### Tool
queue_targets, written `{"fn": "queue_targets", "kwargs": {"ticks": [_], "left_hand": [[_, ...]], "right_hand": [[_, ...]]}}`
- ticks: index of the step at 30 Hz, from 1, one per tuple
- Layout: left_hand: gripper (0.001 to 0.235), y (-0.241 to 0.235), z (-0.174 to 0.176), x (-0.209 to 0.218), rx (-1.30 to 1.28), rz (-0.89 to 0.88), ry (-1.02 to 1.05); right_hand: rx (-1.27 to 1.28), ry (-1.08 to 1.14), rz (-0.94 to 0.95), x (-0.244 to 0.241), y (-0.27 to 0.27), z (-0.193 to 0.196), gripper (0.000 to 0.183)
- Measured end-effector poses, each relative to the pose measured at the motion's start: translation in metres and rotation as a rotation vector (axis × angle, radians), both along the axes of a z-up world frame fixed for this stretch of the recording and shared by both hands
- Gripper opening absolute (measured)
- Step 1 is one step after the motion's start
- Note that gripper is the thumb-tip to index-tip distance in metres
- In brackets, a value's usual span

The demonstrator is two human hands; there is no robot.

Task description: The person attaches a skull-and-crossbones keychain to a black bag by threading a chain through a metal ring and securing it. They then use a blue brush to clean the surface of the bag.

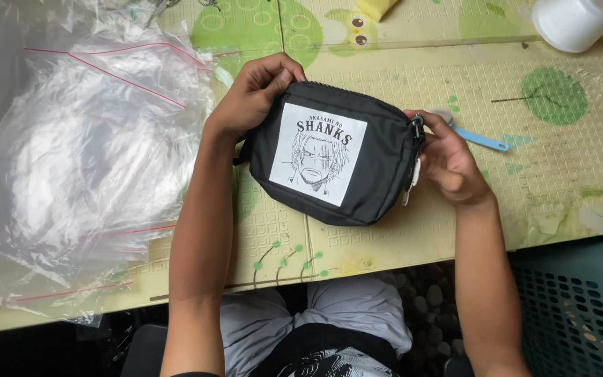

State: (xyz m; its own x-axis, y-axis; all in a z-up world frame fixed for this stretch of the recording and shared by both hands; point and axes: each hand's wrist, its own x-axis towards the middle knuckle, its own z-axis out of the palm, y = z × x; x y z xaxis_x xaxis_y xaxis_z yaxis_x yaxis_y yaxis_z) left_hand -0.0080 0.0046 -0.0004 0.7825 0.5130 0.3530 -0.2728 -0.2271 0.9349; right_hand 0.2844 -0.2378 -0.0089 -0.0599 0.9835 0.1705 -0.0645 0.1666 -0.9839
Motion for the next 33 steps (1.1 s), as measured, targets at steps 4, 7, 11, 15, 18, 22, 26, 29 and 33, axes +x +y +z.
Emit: {"fn": "queue_targets", "kwargs": {"ticks": [4,7,11,15,18,22,26,29,33], "left_hand": [[0.020,-0.001,-0.001,0.002,-0.070,0.053,-0.009],[0.021,-0.004,0.003,0.003,-0.039,0.133,0.050],[0.023,-0.013,0.008,0.010,0.074,0.283,0.235],[0.021,-0.014,-0.004,0.021,0.179,0.412,0.385],[0.024,-0.013,-0.008,0.024,0.325,0.378,0.363],[0.060,-0.021,-0.008,0.029,0.381,0.424,0.526],[0.048,-0.014,-0.033,0.039,0.482,0.519,0.517],[0.039,-0.014,-0.040,0.041,0.521,0.548,0.526],[0.035,-0.013,-0.038,0.044,0.731,0.626,0.661]], "right_hand": [[-0.062,-0.113,-0.261,-0.006,-0.004,0.037,0.059],[-0.027,-0.344,-0.640,-0.006,-0.009,0.058,0.043],[0.180,-0.531,-0.891,-0.015,-0.003,0.063,0.034],[0.383,-0.678,-0.980,-0.042,0.015,0.058,0.018],[0.540,-0.830,-1.013,-0.054,0.027,0.057,0.013],[0.702,-0.904,-0.902,-0.073,0.035,0.046,0.011],[0.769,-1.065,-0.730,-0.087,0.037,0.025,0.013],[0.711,-1.191,-0.627,-0.086,0.033,0.011,0.010],[0.605,-1.203,-0.545,-0.069,0.026,0.004,0.014]]}}
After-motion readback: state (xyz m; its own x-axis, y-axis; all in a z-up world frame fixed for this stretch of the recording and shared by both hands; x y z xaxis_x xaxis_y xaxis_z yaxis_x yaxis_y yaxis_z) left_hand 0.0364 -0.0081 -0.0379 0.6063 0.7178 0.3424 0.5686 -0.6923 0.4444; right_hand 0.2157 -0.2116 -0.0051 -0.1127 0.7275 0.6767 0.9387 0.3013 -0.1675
